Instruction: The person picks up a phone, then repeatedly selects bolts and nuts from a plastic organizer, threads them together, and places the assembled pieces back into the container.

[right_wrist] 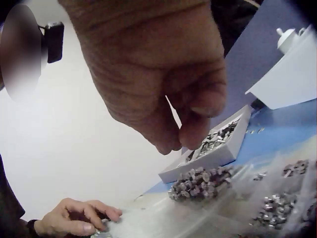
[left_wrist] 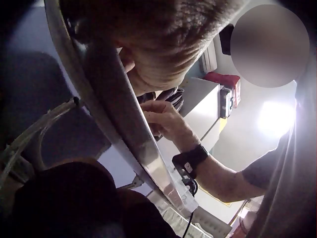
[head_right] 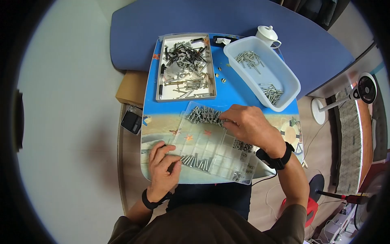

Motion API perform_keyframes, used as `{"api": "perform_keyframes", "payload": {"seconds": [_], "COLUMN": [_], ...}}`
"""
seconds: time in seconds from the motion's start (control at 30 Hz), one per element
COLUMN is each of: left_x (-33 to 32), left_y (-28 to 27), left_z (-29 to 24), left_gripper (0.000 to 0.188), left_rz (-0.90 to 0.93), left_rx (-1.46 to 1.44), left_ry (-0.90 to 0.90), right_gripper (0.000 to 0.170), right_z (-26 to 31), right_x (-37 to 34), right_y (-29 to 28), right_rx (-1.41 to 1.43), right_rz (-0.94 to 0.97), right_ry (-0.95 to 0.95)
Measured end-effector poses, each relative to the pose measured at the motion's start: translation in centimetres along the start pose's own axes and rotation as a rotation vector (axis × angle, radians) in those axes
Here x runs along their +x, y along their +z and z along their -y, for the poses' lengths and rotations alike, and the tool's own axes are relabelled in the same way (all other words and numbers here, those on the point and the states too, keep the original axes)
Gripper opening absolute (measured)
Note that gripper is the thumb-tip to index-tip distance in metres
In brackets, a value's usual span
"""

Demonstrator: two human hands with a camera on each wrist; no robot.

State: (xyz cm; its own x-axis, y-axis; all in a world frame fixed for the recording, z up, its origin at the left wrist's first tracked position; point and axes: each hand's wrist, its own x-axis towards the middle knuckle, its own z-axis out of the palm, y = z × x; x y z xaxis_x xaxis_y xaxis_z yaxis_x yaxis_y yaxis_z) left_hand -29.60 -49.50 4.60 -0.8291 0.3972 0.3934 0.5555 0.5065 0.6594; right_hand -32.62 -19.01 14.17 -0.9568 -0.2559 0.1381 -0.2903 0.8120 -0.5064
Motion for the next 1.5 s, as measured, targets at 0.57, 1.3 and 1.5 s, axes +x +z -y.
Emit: {"api": "perform_keyframes", "payload": {"seconds": [0.57, 1.3, 1.5], "left_x": [-0.2, -0.3, -0.5], "left_y": [-0.3, -0.2, -0.1], "left_z": [0.5, 0.8, 0.8], "left_gripper": [0.016, 0.021, 0.029], "left_rz": [-0.042, -0.036, -0.067], "left_rx": [-0.138, -0.139, -0.152], "left_ry": [-0.058, -0.048, -0.038], "right_gripper": [0.020, 0.010, 0.010], "right_z": [0.0, 0.1, 0.5], "right_x": [7.6, 5.8, 4.7], "right_y": [2.0, 3.7, 3.6], "right_rx": [-0.114, -0.086, -0.036], "right_rz": [0.280, 0.079, 0.032], "right_ry": [-0.127, -0.158, -0.168]}}
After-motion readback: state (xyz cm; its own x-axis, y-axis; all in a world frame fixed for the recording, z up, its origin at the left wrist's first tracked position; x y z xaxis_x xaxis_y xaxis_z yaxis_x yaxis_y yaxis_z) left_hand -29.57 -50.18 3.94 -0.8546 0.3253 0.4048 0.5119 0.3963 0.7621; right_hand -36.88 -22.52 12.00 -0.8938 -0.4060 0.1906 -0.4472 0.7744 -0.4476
